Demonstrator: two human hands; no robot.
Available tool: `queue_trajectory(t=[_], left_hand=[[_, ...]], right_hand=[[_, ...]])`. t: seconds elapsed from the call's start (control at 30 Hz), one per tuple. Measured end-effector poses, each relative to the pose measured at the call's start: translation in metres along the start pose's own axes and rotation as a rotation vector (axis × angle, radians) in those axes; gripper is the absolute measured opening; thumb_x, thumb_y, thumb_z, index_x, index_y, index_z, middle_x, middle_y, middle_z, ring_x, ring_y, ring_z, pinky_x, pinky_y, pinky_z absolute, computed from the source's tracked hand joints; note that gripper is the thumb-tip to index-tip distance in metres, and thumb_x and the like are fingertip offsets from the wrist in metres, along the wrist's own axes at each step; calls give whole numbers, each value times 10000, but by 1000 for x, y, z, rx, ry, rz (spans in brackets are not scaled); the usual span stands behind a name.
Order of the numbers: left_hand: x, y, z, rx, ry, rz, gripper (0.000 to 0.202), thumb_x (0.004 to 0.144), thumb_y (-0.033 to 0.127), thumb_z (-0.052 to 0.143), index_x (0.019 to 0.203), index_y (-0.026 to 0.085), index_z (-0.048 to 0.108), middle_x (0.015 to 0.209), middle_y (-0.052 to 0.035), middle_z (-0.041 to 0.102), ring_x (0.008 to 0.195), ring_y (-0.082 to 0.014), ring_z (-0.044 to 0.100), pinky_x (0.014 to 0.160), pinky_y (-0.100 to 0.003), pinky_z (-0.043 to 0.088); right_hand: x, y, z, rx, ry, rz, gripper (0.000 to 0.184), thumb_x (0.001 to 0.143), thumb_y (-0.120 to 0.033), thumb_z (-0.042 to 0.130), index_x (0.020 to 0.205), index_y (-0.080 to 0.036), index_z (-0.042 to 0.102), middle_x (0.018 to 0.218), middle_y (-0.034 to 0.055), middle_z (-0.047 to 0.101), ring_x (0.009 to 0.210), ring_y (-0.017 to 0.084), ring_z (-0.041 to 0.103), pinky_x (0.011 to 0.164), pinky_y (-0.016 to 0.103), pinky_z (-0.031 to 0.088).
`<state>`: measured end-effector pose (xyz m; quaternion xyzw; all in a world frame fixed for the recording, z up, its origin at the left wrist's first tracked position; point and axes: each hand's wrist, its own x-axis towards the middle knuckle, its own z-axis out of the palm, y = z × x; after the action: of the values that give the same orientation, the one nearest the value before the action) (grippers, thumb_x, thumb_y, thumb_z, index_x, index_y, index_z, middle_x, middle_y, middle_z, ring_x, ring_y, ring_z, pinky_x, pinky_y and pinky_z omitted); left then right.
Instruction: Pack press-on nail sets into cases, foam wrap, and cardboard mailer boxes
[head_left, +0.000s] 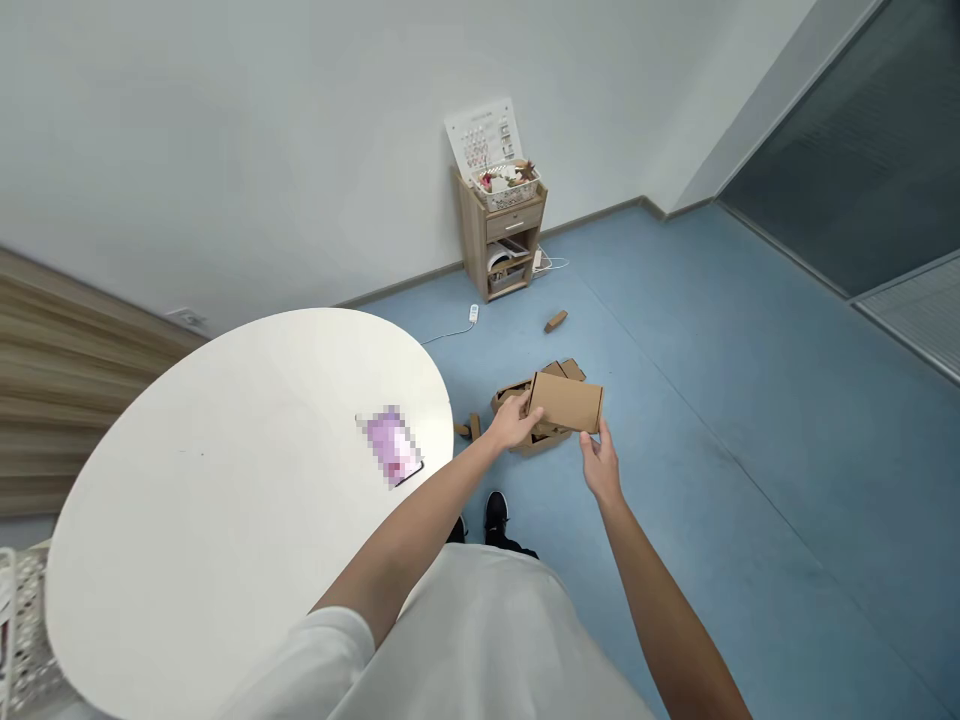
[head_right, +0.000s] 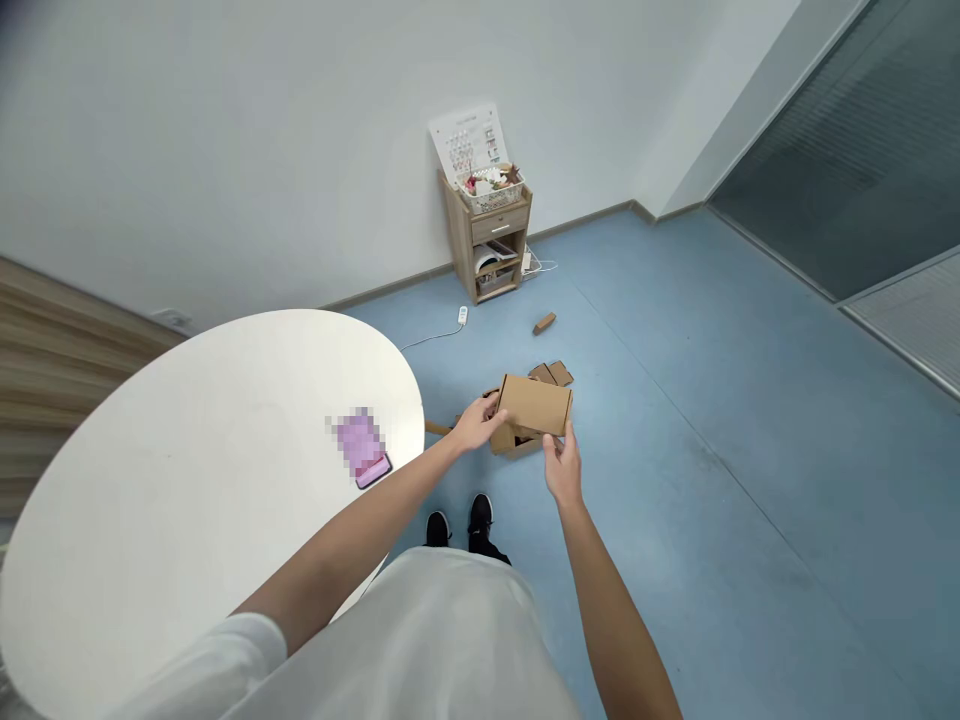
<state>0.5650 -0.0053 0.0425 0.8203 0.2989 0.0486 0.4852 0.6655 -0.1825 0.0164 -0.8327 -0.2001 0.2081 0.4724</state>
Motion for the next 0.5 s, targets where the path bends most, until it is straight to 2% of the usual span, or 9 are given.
queue_trajectory(t=[0.1,0.2,0.33,0.43,0.5], left_hand=[[-4,1,3,70,6,45,587,769,450,458,1262,149,358,1220,-128,449,1145,-258,393,945,-386,319],[-34,-14,5,96,-37,33,561,747,415,499,1227,139,408,1248,-141,435,1152,-261,399,970,-391,305],[-90,-37,-4,27,-7,-68,512,738,405,513,1177,145,468,1198,-133,493,1096,-258,465,931,-393,355],[-131,-51,-25,-99,66,-182,495,732,414,522,1171,189,472,1151,-95,539,995,-225,542,844,-356,427],[-160,-59,-44,-150,181,-253,493,739,419,512,1171,187,468,1129,-93,551,956,-210,563,798,-333,448]], right_hand=[[-10,8,2,15,-38,75,723,759,-542,391,1357,-211,154,1403,91,221,1173,239,407,953,372,331],[-34,21,15,23,-130,114,687,758,-542,383,1336,-203,230,1410,102,192,1140,243,446,949,379,338],[-60,18,40,48,-271,51,618,760,-510,404,1286,-196,324,1339,114,346,1034,225,533,901,382,388],[-67,-8,67,75,-392,-112,521,764,-482,415,1198,-194,433,1195,111,506,909,214,589,817,369,444],[-70,-31,89,83,-528,-236,463,765,-466,422,1134,-194,483,1105,106,565,803,203,613,739,353,472]])
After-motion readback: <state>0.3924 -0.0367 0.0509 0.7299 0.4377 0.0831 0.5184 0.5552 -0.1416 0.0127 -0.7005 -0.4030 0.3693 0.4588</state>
